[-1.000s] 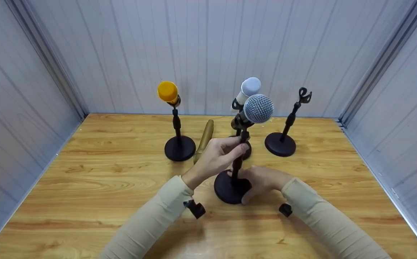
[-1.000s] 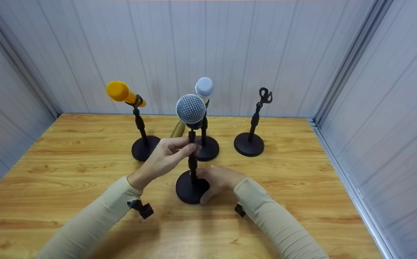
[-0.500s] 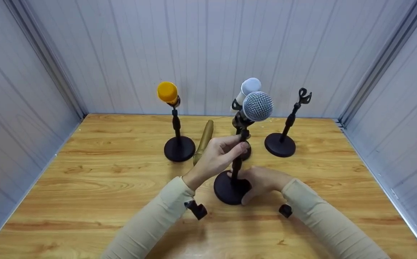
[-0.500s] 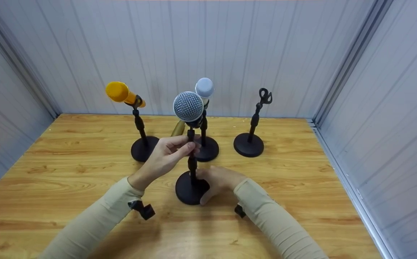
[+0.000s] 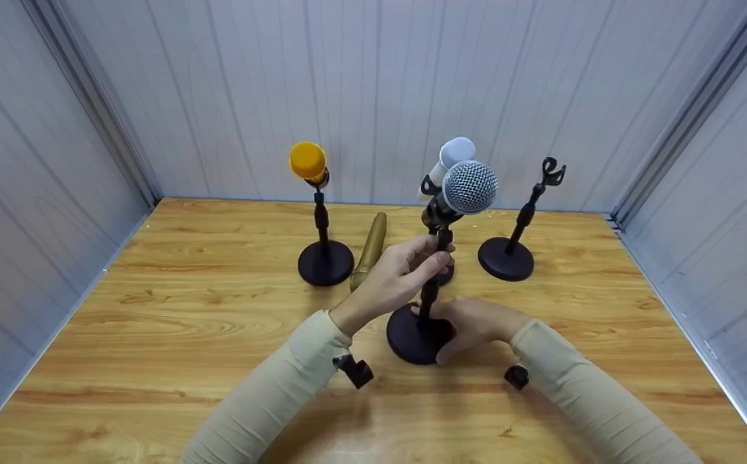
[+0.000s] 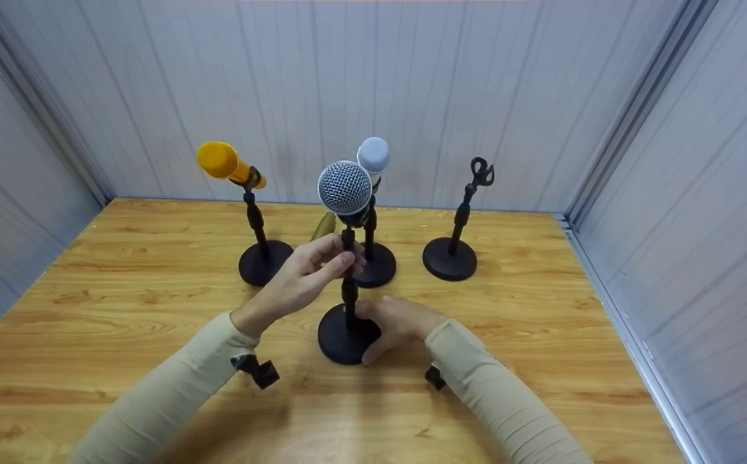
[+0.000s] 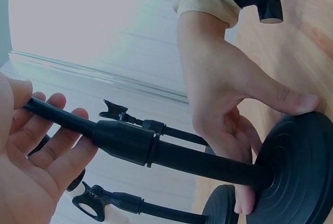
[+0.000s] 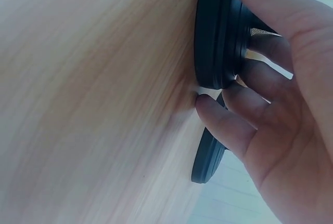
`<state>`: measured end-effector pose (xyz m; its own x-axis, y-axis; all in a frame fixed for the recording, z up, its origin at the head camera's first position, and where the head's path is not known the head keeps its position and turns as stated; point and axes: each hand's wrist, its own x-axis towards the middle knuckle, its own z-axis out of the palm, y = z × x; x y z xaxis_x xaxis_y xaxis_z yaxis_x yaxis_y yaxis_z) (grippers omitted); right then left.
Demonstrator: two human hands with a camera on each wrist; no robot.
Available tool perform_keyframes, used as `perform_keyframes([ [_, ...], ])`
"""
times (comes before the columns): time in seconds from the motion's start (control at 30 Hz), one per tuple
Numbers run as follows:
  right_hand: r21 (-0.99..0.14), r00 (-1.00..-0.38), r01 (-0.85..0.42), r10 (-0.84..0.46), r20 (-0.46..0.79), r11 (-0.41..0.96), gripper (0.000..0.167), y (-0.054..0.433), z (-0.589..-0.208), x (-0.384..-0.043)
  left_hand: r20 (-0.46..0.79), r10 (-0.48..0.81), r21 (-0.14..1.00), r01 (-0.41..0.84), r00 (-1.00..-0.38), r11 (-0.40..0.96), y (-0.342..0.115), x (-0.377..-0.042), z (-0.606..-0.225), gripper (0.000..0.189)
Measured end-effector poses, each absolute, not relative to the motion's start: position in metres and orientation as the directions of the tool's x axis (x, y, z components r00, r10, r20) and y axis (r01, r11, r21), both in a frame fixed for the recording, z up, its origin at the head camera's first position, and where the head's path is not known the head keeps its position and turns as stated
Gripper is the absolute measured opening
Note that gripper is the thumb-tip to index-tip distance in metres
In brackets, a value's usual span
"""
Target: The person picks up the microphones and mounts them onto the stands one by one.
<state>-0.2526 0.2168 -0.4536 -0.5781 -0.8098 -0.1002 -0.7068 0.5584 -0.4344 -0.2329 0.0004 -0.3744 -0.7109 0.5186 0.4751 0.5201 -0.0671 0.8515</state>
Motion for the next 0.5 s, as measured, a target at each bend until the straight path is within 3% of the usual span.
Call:
perform_keyframes([
  [0.17, -0.449, -0.549, -0.719, -0.83, -0.099, 0.53, 0.07, 0.218, -0.451, -0.253, 0.478, 0.519, 0.852, 0.517, -0.709, -0.078, 0.001, -0.232, -0.372, 0.025],
  [0.33, -0.524, -0.547, -0.697, -0.835, -0.051, 0.489, 0.055, 0.225, -0.449, -0.253, 0.483, 0.534, 0.847, 0.524, -0.694, -0.084, 0.0, -0.233, -0.372, 0.025],
  [0.5, -0.781, -0.598, -0.535, -0.798, 0.081, 0.322, 0.05, 0.233, -0.449, -0.251, 0.486, 0.545, 0.843, 0.531, -0.683, -0.086, 0.0, -0.233, -0.371, 0.026],
])
